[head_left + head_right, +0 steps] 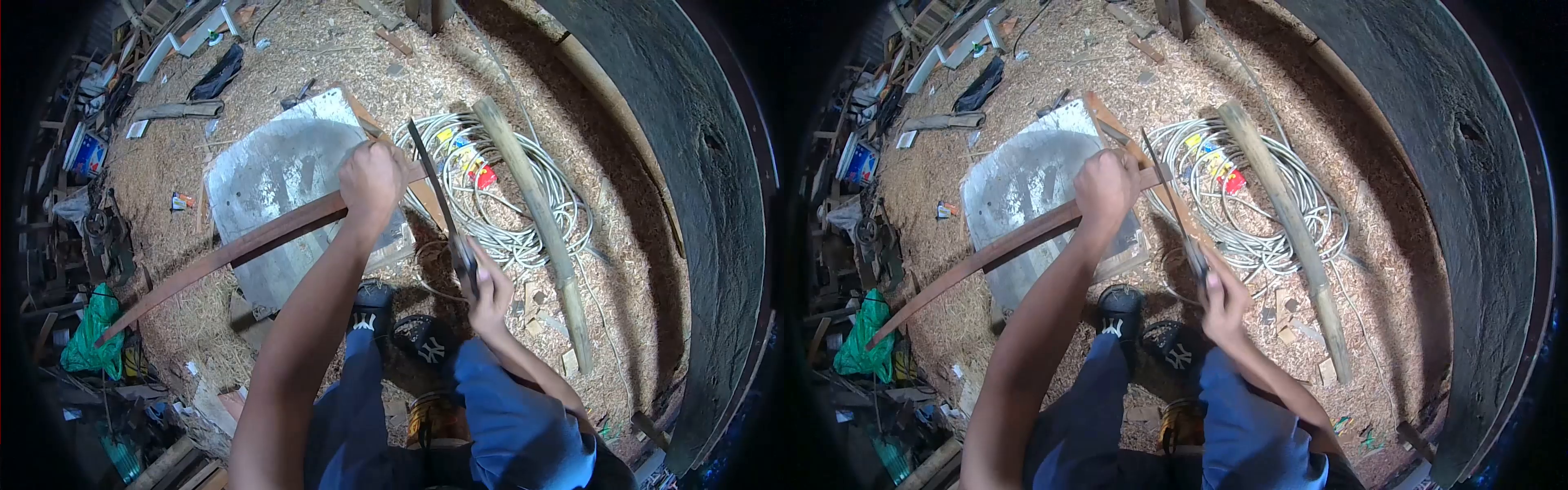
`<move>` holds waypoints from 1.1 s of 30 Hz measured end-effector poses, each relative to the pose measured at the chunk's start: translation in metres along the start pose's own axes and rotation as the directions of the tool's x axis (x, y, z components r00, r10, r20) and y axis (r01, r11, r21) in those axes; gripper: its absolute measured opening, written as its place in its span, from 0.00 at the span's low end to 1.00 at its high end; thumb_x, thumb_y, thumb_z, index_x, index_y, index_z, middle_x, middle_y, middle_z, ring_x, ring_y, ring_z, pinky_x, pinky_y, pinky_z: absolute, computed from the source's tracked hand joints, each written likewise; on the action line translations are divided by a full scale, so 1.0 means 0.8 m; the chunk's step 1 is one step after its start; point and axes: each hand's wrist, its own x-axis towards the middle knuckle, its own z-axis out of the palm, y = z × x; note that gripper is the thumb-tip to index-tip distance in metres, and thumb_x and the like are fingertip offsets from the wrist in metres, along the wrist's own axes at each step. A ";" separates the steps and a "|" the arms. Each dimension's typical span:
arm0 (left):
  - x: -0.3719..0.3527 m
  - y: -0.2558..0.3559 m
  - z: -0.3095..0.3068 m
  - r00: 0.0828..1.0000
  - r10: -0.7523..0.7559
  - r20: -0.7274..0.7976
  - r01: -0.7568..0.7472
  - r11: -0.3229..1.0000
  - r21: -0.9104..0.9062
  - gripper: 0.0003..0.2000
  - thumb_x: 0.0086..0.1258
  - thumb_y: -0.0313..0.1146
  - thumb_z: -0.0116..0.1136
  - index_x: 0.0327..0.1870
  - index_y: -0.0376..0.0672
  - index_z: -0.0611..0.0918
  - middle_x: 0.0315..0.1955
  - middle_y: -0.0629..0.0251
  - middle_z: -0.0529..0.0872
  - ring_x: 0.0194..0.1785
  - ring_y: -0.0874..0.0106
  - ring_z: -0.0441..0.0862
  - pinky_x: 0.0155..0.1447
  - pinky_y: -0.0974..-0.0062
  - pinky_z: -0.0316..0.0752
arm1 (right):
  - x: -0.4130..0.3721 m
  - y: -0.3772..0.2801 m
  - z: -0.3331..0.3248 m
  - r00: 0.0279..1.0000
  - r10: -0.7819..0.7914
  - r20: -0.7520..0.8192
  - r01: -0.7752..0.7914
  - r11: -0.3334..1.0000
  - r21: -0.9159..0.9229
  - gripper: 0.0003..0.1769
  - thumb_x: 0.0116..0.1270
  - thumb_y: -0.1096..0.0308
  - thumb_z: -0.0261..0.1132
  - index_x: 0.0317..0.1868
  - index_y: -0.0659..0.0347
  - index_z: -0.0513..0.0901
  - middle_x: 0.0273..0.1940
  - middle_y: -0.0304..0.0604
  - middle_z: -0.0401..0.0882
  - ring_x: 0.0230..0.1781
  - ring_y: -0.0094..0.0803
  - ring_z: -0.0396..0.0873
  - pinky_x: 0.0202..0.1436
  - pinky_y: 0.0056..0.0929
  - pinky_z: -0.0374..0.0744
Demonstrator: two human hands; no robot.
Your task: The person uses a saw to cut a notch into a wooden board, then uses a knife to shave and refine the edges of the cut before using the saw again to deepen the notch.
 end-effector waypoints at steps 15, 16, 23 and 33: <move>0.001 -0.001 -0.007 0.999 0.034 0.028 -0.035 0.999 0.003 0.14 0.70 0.38 0.60 0.33 0.34 0.89 0.30 0.41 0.89 0.36 0.44 0.88 0.47 0.51 0.83 | 0.002 0.006 -0.004 0.998 -0.062 -0.025 0.062 0.998 0.013 0.29 0.84 0.54 0.45 0.69 0.66 0.78 0.34 0.37 0.80 0.20 0.15 0.66 0.23 0.17 0.62; 0.002 -0.002 -0.006 0.999 0.025 0.034 -0.025 1.000 0.000 0.14 0.70 0.38 0.59 0.33 0.34 0.89 0.31 0.41 0.89 0.36 0.44 0.88 0.47 0.51 0.83 | 0.023 -0.002 0.007 0.997 -0.066 -0.027 0.067 0.998 0.018 0.29 0.84 0.54 0.45 0.69 0.66 0.78 0.34 0.37 0.80 0.20 0.15 0.66 0.23 0.17 0.62; 0.002 0.005 -0.008 0.993 -0.079 0.086 0.074 0.995 0.062 0.15 0.70 0.38 0.60 0.33 0.34 0.89 0.32 0.39 0.88 0.37 0.43 0.88 0.47 0.50 0.83 | -0.022 0.026 -0.019 0.973 -0.229 0.014 0.229 0.966 -0.120 0.31 0.83 0.51 0.47 0.68 0.68 0.79 0.39 0.43 0.83 0.19 0.17 0.67 0.22 0.20 0.63; -0.002 -0.003 -0.003 0.999 -0.009 0.033 0.008 1.000 0.019 0.13 0.70 0.38 0.60 0.35 0.36 0.90 0.33 0.42 0.89 0.38 0.43 0.88 0.47 0.50 0.83 | 0.038 0.012 0.019 0.994 -0.112 0.000 0.111 0.990 -0.083 0.32 0.84 0.51 0.42 0.68 0.70 0.78 0.44 0.45 0.86 0.18 0.18 0.68 0.21 0.22 0.65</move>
